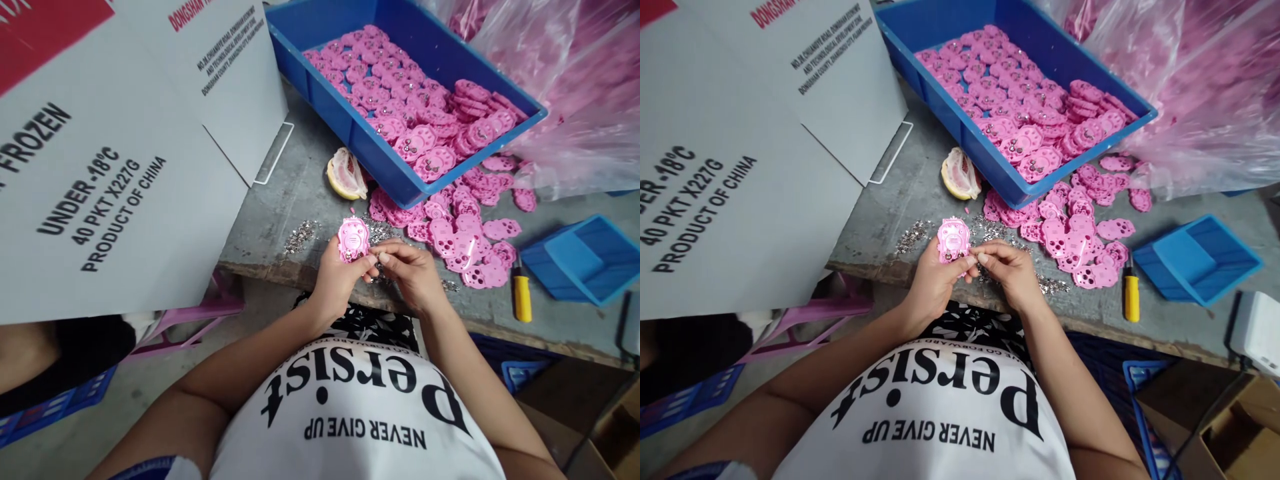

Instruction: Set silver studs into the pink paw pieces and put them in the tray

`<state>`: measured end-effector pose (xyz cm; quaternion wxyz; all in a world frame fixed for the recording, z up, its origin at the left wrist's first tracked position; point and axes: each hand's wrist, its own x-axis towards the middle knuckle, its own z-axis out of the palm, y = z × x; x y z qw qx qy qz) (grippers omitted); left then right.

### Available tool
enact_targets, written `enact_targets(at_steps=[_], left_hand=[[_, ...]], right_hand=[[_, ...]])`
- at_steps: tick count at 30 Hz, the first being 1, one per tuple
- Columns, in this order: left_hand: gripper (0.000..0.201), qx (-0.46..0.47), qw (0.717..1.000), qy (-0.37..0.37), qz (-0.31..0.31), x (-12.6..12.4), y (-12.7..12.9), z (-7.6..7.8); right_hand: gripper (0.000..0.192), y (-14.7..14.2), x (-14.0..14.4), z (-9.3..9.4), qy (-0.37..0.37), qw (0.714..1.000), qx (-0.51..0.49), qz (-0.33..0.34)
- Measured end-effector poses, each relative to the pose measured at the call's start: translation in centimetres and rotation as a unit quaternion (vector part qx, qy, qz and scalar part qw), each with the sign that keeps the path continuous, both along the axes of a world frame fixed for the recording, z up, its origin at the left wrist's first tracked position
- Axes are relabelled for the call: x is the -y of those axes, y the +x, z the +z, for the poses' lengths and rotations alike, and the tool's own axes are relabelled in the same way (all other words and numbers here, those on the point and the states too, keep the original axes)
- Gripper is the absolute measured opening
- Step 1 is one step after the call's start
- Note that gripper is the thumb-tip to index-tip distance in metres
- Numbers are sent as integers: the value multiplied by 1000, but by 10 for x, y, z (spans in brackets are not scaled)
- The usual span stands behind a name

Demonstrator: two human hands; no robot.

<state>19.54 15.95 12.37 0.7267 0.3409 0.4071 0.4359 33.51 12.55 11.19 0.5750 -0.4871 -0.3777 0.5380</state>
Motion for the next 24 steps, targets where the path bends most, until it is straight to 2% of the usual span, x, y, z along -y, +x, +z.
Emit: enact_targets(at_steps=[5, 7, 9, 10, 12, 15, 17, 18, 20, 24], left_hand=[[37, 0, 1000, -3, 11, 0, 2, 0], [35, -19, 1000, 11, 11, -5, 2, -9], [33, -84, 996, 38, 18, -15, 0, -23], [33, -136, 989, 60, 23, -21, -2, -29], [33, -264, 956, 123, 25, -34, -7, -41], [35, -399, 894, 202, -24, -50, -13, -48], [37, -438, 870, 222, -54, -55, -13, -48], [37, -445, 865, 224, -64, -56, -13, -47], [36, -444, 866, 221, -71, -57, -12, -46], [30, -394, 895, 203, -50, -54, -16, -46]], right_hand=[[22, -3, 1, -12, -20, 1000, 8, 2], [27, 3, 0, -18, -31, 998, 59, -15], [29, 16, 0, -23, -39, 983, 169, -60], [27, 23, 2, -24, -42, 965, 246, -83], [20, 39, 8, -24, -51, 904, 411, -101], [18, 52, 20, -19, -96, 795, 597, -51], [19, 50, 24, -17, -129, 741, 659, -13], [19, 46, 23, -16, -140, 723, 676, 3], [19, 38, 20, -18, -150, 708, 690, 24], [19, 32, 11, -23, -130, 708, 693, 25]])
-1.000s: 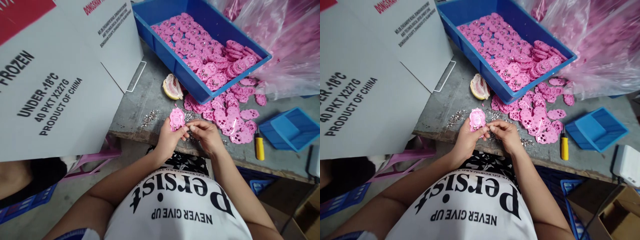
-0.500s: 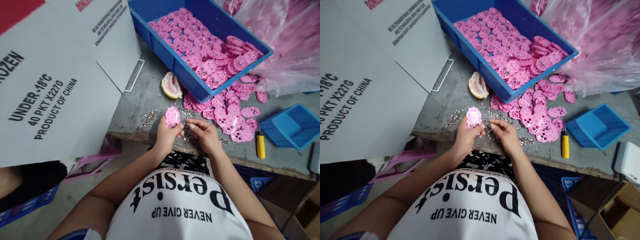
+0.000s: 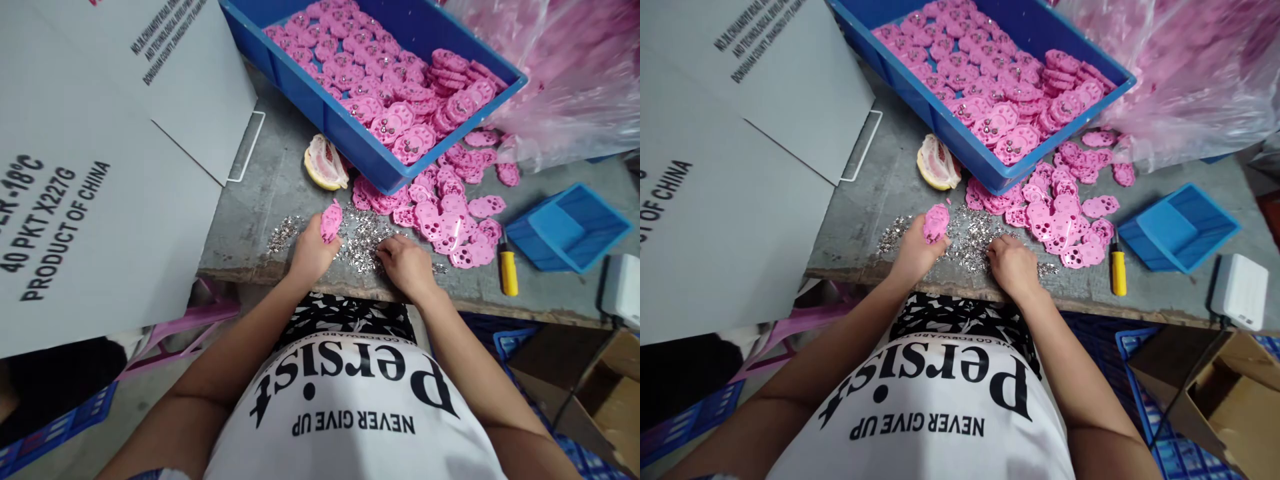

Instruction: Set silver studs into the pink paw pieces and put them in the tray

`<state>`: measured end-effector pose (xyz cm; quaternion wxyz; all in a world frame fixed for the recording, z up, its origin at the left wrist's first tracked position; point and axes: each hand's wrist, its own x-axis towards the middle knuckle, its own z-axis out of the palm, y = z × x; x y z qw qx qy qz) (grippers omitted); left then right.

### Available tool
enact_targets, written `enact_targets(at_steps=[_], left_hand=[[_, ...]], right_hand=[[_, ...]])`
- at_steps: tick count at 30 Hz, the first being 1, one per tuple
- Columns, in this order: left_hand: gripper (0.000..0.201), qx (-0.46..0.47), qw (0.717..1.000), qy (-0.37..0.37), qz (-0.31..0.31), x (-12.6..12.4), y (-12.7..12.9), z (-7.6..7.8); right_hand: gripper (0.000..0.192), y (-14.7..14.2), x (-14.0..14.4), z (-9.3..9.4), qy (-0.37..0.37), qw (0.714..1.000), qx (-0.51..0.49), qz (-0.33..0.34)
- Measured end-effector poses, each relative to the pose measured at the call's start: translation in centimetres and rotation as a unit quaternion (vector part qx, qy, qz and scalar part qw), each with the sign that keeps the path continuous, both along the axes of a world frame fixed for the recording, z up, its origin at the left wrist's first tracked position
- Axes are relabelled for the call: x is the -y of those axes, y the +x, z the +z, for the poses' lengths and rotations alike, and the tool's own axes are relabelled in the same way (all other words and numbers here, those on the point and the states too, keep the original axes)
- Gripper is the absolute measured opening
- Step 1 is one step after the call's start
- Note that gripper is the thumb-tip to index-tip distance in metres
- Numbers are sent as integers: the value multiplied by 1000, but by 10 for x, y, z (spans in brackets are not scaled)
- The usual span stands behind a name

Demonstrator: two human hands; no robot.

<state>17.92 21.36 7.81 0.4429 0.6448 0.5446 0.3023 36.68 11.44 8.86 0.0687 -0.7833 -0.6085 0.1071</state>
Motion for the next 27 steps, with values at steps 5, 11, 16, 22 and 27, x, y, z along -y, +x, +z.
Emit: enact_targets(at_steps=[5, 11, 16, 22, 27], left_hand=[[27, 120, 991, -67, -3, 11, -2, 5], [25, 214, 965, -145, -48, 20, 9, 18], [29, 243, 955, -159, -54, 26, 11, 26], [29, 250, 948, -189, -62, 39, 8, 24], [29, 260, 942, -201, -70, 43, 8, 26]], right_hand=[[15, 14, 2, -5, 68, 996, -39, -53], [10, 22, 0, -2, 78, 983, -143, -88], [11, 26, -4, -3, 108, 950, -269, -112], [32, 27, -1, 0, 117, 846, -500, -146], [39, 19, 1, 14, 96, 750, -635, -161]])
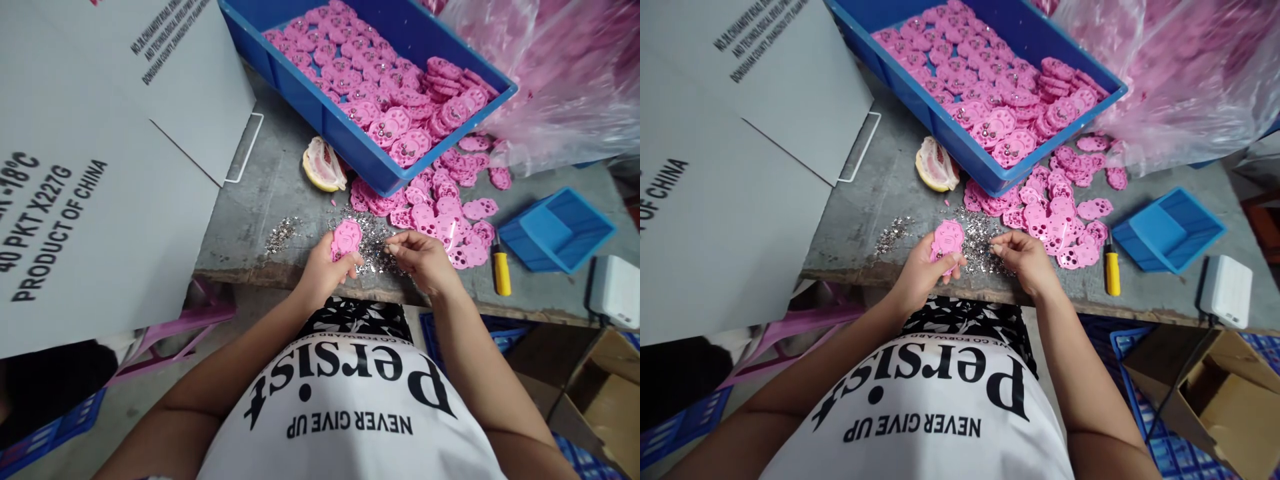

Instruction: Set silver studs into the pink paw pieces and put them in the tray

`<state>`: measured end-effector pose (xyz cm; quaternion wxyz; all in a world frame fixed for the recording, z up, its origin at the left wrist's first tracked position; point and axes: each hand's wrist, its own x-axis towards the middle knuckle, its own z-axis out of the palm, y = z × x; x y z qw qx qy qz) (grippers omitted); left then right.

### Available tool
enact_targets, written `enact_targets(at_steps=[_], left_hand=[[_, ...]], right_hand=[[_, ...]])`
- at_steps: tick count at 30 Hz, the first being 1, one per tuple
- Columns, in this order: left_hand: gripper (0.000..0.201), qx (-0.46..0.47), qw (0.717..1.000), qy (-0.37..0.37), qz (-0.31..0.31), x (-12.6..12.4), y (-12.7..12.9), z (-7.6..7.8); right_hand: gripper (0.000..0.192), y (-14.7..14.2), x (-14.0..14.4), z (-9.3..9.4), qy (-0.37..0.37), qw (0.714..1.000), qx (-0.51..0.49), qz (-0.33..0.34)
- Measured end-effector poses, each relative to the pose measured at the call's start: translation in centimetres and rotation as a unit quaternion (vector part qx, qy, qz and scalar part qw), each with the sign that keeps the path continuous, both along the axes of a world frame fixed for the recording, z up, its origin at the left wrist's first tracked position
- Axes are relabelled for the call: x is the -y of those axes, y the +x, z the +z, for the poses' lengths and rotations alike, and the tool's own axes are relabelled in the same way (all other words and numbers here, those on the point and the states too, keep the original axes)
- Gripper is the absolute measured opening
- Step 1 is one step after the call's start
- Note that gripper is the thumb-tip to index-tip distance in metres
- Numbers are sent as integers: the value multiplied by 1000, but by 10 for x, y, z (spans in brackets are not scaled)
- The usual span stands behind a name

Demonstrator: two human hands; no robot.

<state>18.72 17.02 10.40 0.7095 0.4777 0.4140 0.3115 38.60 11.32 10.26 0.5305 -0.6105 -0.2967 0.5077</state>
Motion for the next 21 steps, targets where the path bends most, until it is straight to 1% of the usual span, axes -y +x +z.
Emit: enact_targets(at_steps=[2, 8, 11, 15, 21], left_hand=[[29, 2, 1000, -4, -2, 1, 0, 2], [30, 4, 1000, -10, 7, 2, 2, 2], [30, 6, 1000, -8, 4, 1, 2, 1], [30, 12, 1000, -7, -4, -3, 5, 2], [33, 35, 999, -28, -4, -3, 10, 7]], right_hand=[[40, -1, -1, 1, 4, 1000, -26, -11], [39, 2, -4, -6, -8, 999, -21, -33], [39, 2, -4, -8, -4, 998, -39, -45], [37, -1, -4, -5, 3, 996, -72, -42], [34, -9, -4, 3, 19, 996, -81, -31]])
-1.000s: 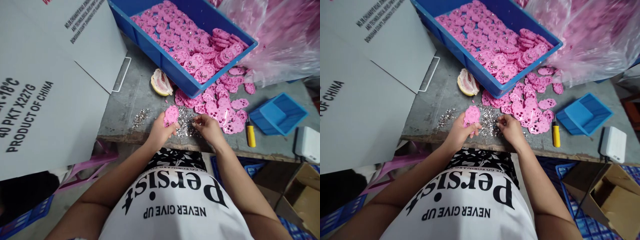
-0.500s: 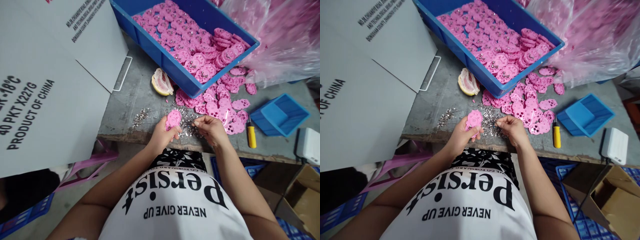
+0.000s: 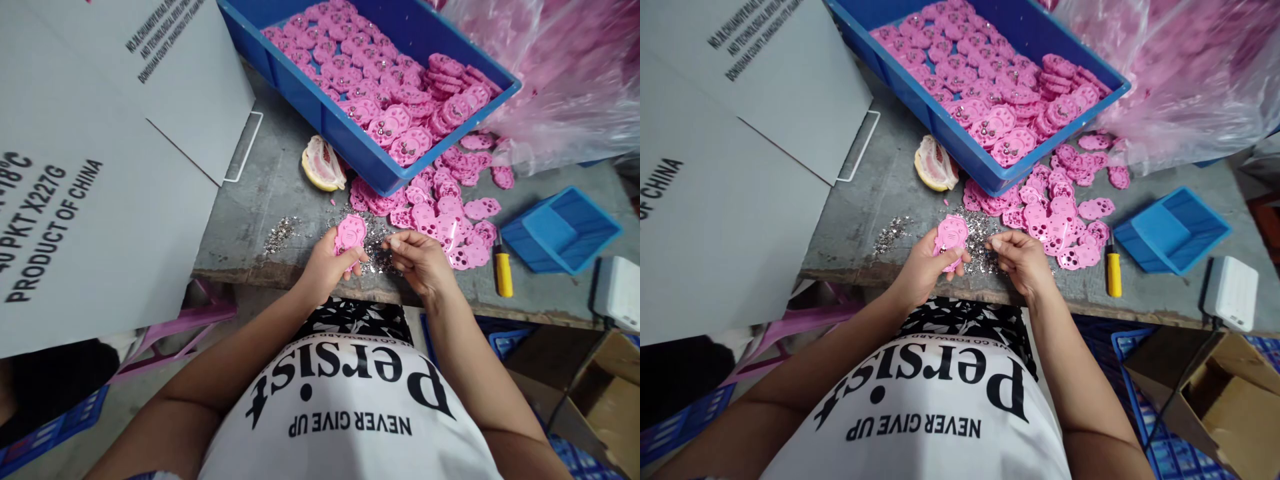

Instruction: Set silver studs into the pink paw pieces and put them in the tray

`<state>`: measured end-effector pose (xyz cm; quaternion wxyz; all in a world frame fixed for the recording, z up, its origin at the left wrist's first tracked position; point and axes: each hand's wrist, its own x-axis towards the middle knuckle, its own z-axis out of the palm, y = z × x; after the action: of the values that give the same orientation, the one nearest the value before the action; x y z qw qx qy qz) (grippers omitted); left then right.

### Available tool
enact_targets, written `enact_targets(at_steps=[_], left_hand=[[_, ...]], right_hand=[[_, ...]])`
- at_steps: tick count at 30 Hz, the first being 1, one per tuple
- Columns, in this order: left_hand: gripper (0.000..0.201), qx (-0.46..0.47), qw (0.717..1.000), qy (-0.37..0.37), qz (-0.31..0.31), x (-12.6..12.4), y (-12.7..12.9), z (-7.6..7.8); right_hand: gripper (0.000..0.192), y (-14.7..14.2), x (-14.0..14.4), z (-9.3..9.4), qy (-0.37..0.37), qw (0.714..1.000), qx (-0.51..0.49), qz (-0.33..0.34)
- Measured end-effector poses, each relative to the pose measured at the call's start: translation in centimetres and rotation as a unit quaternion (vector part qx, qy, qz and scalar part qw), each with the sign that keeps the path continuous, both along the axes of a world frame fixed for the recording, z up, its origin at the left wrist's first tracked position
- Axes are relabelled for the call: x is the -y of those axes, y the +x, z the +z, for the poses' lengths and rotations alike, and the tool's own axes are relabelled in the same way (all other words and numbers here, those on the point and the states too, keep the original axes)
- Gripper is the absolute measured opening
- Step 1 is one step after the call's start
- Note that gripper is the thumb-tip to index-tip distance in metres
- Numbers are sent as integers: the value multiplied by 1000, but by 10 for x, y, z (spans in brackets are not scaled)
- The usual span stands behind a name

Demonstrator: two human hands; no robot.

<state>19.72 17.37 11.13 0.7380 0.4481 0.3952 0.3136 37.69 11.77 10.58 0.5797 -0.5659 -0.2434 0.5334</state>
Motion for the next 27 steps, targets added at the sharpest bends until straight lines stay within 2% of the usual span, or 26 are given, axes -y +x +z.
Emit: enact_targets(at_steps=[10, 19, 24, 27], left_hand=[[33, 42, 999, -4, 18, 13, 5, 8], [33, 13, 997, 39, 64, 13, 7, 1], [34, -10, 996, 56, 76, 14, 4, -3], [35, 23, 996, 49, 69, 14, 2, -4]], right_hand=[[27, -15, 6, 9, 20, 999, 29, 10], [21, -28, 6, 6, 88, 987, 135, 20], [29, -30, 6, 8, 58, 986, 152, 48], [35, -31, 5, 11, 48, 988, 133, 62]])
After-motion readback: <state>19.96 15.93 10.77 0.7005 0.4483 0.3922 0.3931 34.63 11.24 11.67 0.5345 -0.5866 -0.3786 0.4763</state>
